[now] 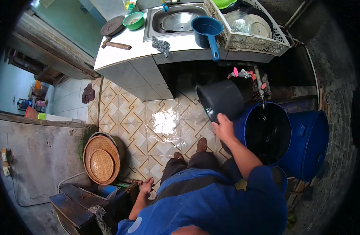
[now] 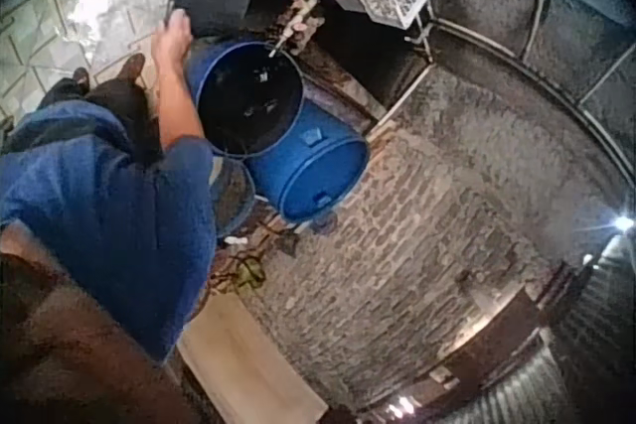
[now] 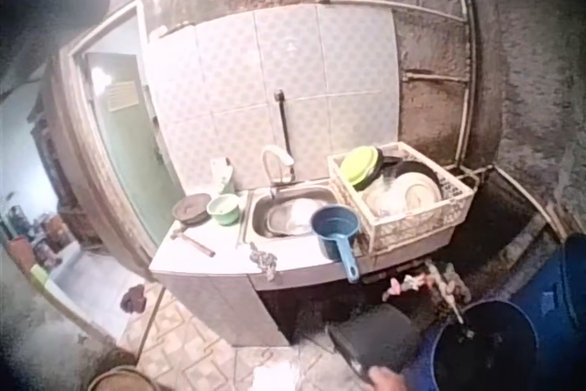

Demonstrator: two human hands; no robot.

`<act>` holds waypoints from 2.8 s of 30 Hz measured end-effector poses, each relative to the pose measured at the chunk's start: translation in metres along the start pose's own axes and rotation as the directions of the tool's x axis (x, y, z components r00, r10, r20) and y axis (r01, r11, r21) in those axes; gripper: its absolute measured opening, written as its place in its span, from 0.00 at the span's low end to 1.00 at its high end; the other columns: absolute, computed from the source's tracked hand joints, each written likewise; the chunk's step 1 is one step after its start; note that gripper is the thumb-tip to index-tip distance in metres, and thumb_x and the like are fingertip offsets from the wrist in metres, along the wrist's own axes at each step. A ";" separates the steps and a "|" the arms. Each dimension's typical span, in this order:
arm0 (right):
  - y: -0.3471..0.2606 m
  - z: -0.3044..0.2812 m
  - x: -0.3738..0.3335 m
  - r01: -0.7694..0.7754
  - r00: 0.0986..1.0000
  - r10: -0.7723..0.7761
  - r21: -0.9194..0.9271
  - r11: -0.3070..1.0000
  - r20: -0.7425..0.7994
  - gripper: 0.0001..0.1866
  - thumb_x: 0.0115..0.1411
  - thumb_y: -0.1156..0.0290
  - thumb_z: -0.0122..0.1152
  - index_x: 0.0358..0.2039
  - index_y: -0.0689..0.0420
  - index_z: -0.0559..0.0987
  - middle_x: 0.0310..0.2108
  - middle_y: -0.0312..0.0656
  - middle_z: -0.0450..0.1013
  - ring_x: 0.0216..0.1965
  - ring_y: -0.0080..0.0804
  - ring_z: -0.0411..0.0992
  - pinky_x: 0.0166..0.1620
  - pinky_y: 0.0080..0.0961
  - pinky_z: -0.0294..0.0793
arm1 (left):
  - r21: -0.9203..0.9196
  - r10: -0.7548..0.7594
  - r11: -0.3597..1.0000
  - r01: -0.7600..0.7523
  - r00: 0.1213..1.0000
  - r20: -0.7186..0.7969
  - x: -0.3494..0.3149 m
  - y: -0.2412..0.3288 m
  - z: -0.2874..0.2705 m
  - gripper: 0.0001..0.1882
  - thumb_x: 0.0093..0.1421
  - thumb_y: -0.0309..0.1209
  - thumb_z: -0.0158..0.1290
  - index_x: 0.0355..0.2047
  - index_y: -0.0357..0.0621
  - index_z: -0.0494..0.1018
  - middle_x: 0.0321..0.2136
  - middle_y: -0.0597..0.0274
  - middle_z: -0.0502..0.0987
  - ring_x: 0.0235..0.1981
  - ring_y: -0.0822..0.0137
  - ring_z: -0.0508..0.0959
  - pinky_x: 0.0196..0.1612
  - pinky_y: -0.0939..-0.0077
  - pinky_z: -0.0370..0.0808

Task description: The person repeatedly dips a black bucket into a large blue barrel of water, filling and emptying it while also handling a small blue scoop and a sponge at a sink.

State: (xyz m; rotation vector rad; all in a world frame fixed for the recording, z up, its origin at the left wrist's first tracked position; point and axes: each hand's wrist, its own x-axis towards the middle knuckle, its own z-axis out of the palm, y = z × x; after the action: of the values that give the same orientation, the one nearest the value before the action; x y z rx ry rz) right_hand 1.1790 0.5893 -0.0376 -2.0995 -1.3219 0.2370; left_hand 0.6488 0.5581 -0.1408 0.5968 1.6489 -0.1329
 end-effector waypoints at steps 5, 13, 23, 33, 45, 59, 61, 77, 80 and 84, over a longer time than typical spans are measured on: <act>-0.014 -0.074 -0.027 -0.295 0.920 0.386 0.534 0.792 -0.064 0.11 0.51 0.77 0.64 0.28 0.59 0.69 0.24 0.31 0.66 0.28 0.14 0.62 0.29 0.18 0.64 | 0.043 0.007 0.999 -0.008 0.999 0.033 0.018 0.008 0.006 0.27 0.58 0.48 0.53 0.56 0.56 0.64 0.45 0.69 0.72 0.39 0.64 0.70 0.39 0.66 0.66; 0.005 -0.192 -0.093 -0.030 0.722 0.648 0.926 0.377 -0.241 0.15 0.56 0.83 0.54 0.44 0.61 0.70 0.41 0.40 0.72 0.39 0.24 0.70 0.44 0.20 0.69 | 0.189 0.059 0.979 -0.075 0.994 0.088 0.033 0.068 0.016 0.32 0.58 0.49 0.52 0.60 0.53 0.60 0.52 0.62 0.70 0.51 0.56 0.68 0.42 0.62 0.66; 0.068 -0.255 -0.144 -0.046 0.457 0.807 0.897 0.440 -0.373 0.11 0.56 0.81 0.55 0.41 0.61 0.71 0.37 0.41 0.74 0.33 0.25 0.73 0.35 0.21 0.72 | 0.282 0.187 0.935 -0.213 0.976 0.114 0.022 0.140 0.040 0.31 0.59 0.47 0.51 0.59 0.48 0.61 0.50 0.58 0.71 0.46 0.59 0.71 0.39 0.68 0.69; 0.240 -0.148 -0.138 -0.639 0.354 0.860 0.576 0.510 -0.368 0.15 0.53 0.75 0.61 0.41 0.63 0.71 0.37 0.44 0.74 0.36 0.36 0.72 0.41 0.31 0.69 | 0.285 0.187 0.934 -0.215 0.975 0.120 0.022 0.136 0.018 0.31 0.59 0.46 0.50 0.59 0.48 0.60 0.47 0.60 0.72 0.42 0.62 0.74 0.38 0.66 0.71; 0.313 -0.061 -0.109 -0.966 0.256 0.929 -0.043 0.254 -0.266 0.26 0.51 0.62 0.62 0.50 0.56 0.68 0.41 0.57 0.73 0.45 0.58 0.71 0.48 0.45 0.70 | 0.357 0.363 0.864 -0.356 0.931 0.050 -0.042 0.126 0.005 0.28 0.60 0.45 0.52 0.56 0.44 0.64 0.44 0.62 0.72 0.40 0.67 0.73 0.40 0.71 0.72; 0.333 0.031 -0.094 -0.780 0.046 0.994 0.624 -0.029 0.104 0.21 0.50 0.71 0.62 0.46 0.51 0.71 0.40 0.44 0.72 0.42 0.40 0.71 0.40 0.36 0.71 | 0.477 0.212 0.856 -0.198 0.977 0.026 -0.091 0.179 0.058 0.30 0.59 0.46 0.53 0.59 0.51 0.61 0.51 0.62 0.68 0.51 0.60 0.69 0.51 0.65 0.66; 0.342 0.016 -0.107 -0.532 0.044 0.968 0.826 -0.187 0.248 0.22 0.48 0.74 0.62 0.46 0.48 0.71 0.36 0.41 0.72 0.35 0.36 0.72 0.32 0.34 0.72 | 0.533 0.317 0.788 -0.307 0.945 0.077 -0.078 0.188 0.057 0.28 0.60 0.44 0.52 0.58 0.49 0.62 0.51 0.61 0.69 0.52 0.61 0.69 0.52 0.68 0.66; 0.201 -0.143 -0.163 0.317 0.108 0.986 0.936 -0.155 0.127 0.12 0.44 0.81 0.60 0.31 0.54 0.73 0.29 0.36 0.72 0.35 0.31 0.73 0.39 0.27 0.76 | 0.563 0.367 0.679 -0.470 0.882 0.294 0.000 0.216 0.074 0.33 0.57 0.45 0.54 0.57 0.37 0.62 0.39 0.59 0.74 0.37 0.70 0.72 0.41 0.77 0.68; 0.190 -0.160 -0.181 0.341 0.144 0.989 0.936 -0.090 0.042 0.14 0.44 0.82 0.58 0.34 0.55 0.73 0.31 0.37 0.73 0.38 0.32 0.73 0.41 0.29 0.76 | 0.485 0.315 0.768 -0.418 0.906 0.282 0.031 0.209 0.065 0.32 0.57 0.45 0.54 0.57 0.40 0.63 0.35 0.63 0.74 0.32 0.74 0.70 0.35 0.79 0.67; 0.141 -0.186 -0.192 0.221 0.259 0.951 0.969 0.110 -0.167 0.17 0.48 0.79 0.57 0.40 0.53 0.72 0.39 0.38 0.72 0.39 0.32 0.73 0.40 0.31 0.76 | 0.528 0.250 0.783 -0.328 0.944 0.215 0.066 0.214 0.060 0.33 0.56 0.48 0.54 0.57 0.43 0.63 0.38 0.57 0.76 0.33 0.65 0.73 0.34 0.73 0.69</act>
State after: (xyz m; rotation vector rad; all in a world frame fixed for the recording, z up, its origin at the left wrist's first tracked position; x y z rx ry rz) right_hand 1.2782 0.3050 -0.0108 -0.9768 0.4361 0.0848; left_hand 0.7961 0.7365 -0.1609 1.2590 1.3561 -0.4316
